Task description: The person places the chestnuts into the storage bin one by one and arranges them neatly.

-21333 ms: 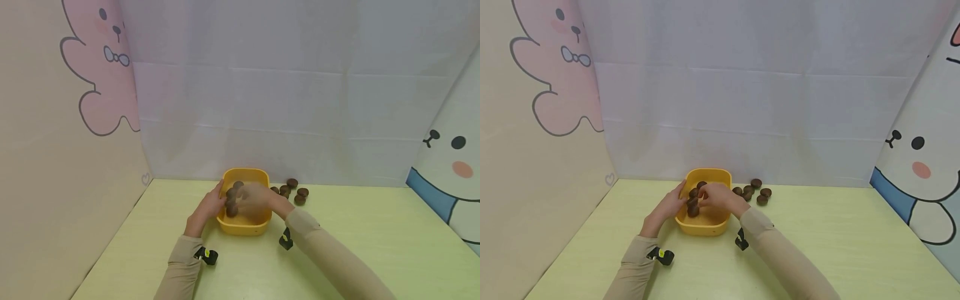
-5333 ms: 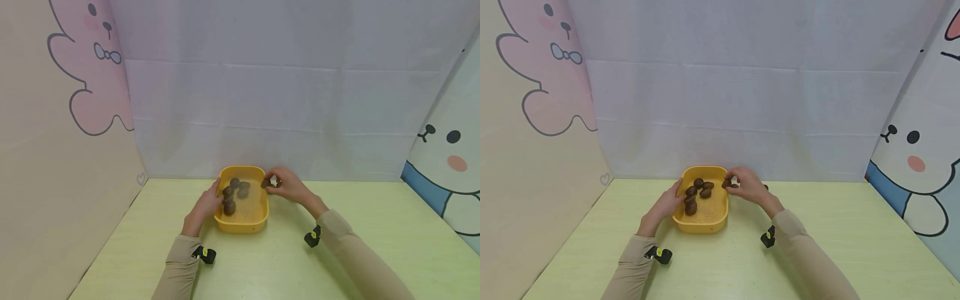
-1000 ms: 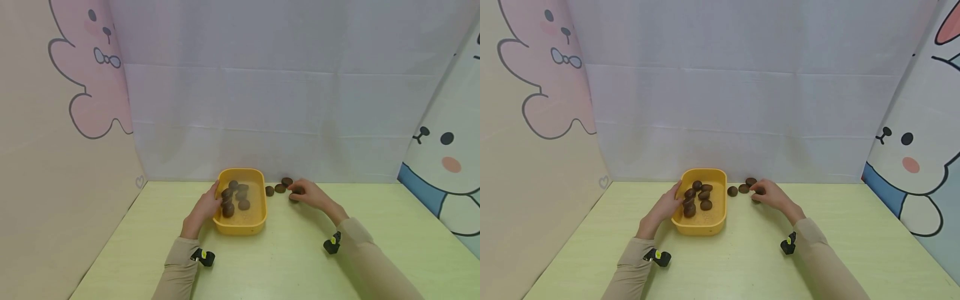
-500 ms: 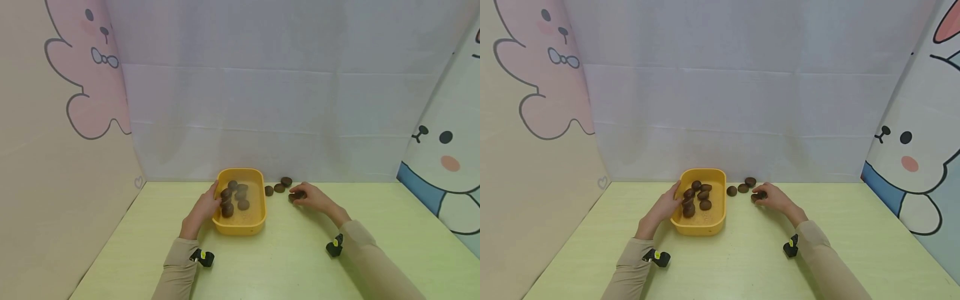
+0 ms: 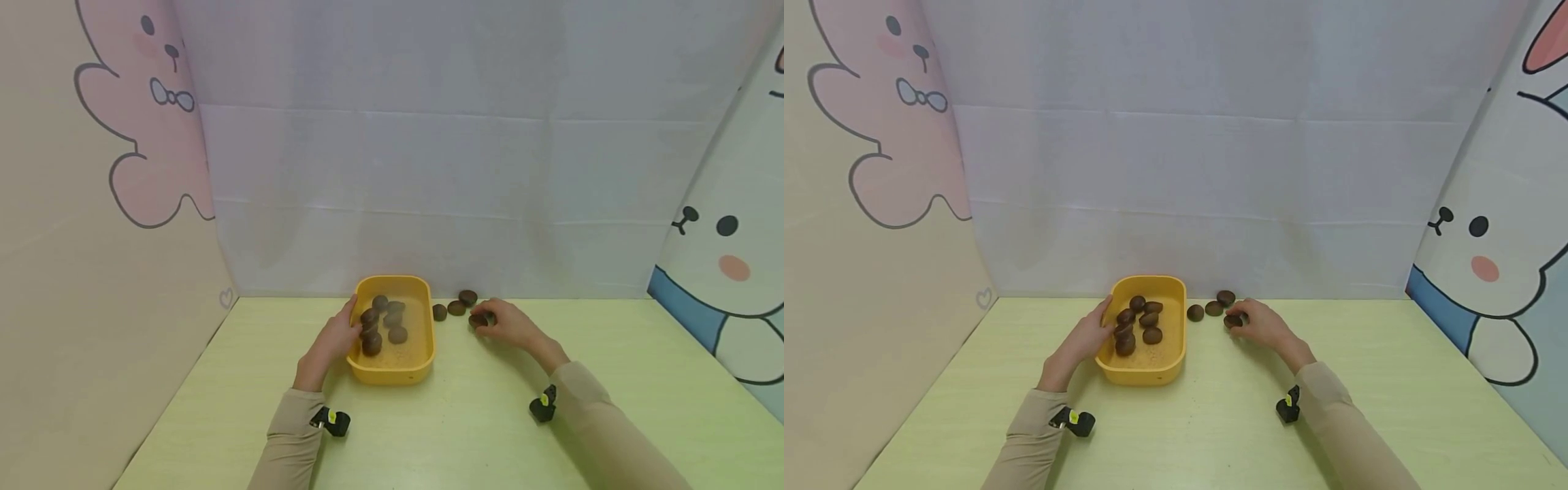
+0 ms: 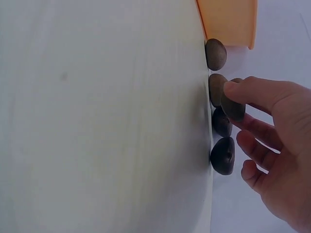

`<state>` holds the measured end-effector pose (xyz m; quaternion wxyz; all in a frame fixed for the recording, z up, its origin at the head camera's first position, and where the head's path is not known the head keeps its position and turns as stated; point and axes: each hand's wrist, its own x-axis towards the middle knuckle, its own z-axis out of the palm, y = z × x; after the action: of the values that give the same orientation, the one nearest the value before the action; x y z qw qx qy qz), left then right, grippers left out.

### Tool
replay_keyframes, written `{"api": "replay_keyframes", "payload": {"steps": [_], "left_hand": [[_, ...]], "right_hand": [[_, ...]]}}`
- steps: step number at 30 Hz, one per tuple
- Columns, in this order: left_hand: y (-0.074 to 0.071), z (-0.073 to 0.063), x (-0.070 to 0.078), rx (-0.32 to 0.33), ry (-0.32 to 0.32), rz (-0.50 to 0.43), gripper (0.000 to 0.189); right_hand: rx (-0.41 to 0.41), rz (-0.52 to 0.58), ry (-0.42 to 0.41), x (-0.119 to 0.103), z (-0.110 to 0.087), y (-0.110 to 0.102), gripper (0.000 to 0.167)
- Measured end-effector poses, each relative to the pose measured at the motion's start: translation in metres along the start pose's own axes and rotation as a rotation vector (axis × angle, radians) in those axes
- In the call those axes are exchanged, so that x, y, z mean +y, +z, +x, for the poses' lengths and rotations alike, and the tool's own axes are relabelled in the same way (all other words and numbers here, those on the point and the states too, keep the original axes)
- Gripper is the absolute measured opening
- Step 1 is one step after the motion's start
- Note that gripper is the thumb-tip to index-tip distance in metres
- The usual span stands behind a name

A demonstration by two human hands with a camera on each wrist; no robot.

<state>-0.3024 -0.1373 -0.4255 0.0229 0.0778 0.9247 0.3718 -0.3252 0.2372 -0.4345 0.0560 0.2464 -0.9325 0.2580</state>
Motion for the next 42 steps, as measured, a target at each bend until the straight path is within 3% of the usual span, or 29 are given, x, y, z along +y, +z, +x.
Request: {"api": "replay_keyframes", "payload": {"steps": [13,23,42], "left_hand": [[0.0,0.001,-0.001,-0.009,-0.012,-0.006,0.07],[0.001,0.002,-0.002,-0.007,-0.01,0.002,0.07],[0.0,0.001,-0.002,-0.013,-0.014,-0.01,0.069]], "right_hand": [[0.075,0.069,-0.025,-0.024,0.005,-0.005,0.032],[0.14,0.094,-0.154,-0.047,0.014,-0.006,0.033],[0.057,0.188,-0.213,-0.082,0.027,0.007,0.027]]}}
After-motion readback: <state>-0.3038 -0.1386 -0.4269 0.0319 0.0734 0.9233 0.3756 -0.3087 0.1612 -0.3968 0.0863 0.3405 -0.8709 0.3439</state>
